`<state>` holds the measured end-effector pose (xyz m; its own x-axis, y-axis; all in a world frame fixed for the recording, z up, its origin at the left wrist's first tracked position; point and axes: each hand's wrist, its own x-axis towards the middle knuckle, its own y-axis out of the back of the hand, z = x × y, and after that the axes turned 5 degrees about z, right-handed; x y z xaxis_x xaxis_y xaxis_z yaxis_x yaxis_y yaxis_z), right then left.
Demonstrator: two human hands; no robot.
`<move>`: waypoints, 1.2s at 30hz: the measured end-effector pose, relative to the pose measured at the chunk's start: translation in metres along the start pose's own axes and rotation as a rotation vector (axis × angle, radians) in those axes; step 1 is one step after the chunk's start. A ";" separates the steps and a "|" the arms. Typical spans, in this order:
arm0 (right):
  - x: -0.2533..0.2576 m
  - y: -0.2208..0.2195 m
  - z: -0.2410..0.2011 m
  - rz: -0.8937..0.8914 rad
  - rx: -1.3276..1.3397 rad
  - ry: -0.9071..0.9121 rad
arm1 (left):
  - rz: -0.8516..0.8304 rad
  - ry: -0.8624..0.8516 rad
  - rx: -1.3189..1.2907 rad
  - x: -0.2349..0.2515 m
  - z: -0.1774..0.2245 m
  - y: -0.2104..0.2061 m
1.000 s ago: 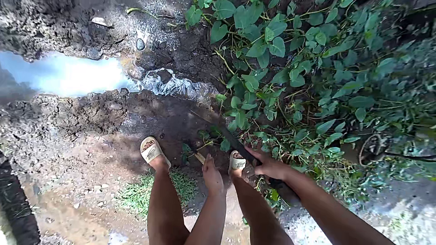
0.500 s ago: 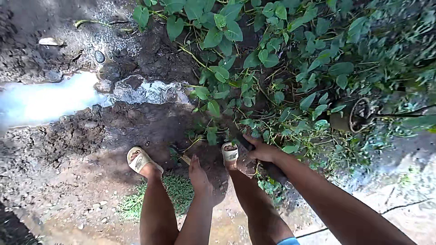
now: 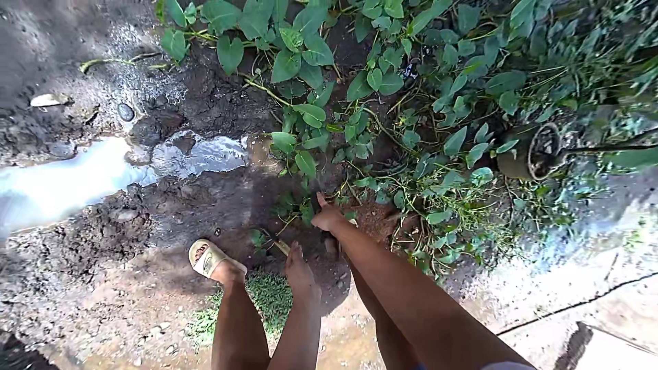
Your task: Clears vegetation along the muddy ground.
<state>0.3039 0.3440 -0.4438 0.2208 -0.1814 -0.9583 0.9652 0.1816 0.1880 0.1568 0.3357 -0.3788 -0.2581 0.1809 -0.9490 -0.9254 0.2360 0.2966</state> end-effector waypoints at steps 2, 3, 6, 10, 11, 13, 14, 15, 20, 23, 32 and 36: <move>0.013 -0.010 -0.002 0.011 -0.010 0.002 | 0.013 -0.013 -0.006 0.002 0.006 0.003; 0.020 -0.015 -0.001 0.020 -0.009 0.012 | 0.025 -0.023 -0.016 0.003 0.009 0.006; 0.041 -0.027 0.008 0.050 -0.012 0.044 | 0.027 -0.013 0.033 0.003 0.026 0.013; 0.065 -0.041 0.028 0.113 -0.005 0.055 | 0.041 0.009 0.059 0.004 0.023 0.018; 0.066 -0.043 0.033 0.136 0.019 0.055 | 0.022 0.008 0.044 0.001 0.019 0.019; 0.067 -0.044 0.041 0.177 0.085 0.071 | -0.030 -0.003 -0.011 0.000 0.007 0.020; 0.068 -0.046 0.046 0.188 0.099 0.079 | -0.048 -0.007 -0.014 0.000 0.002 0.022; 0.069 -0.047 0.050 0.196 0.101 0.086 | -0.059 -0.009 -0.017 -0.001 -0.002 0.023; 0.069 -0.044 0.064 0.231 0.077 0.088 | -0.078 0.015 0.004 -0.004 -0.011 0.025; 0.063 -0.043 0.064 0.240 0.093 0.105 | -0.082 0.022 -0.013 -0.005 -0.007 0.027; 0.019 -0.057 0.107 0.267 -0.023 0.051 | -0.110 0.023 -0.046 -0.006 -0.004 0.030; -0.026 -0.032 0.105 0.236 -0.044 0.132 | -0.094 0.013 -0.088 -0.005 -0.002 0.034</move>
<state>0.2819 0.2417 -0.4021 0.4160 -0.0017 -0.9093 0.8815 0.2462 0.4029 0.1260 0.3414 -0.3641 -0.1722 0.1496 -0.9736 -0.9663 0.1663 0.1964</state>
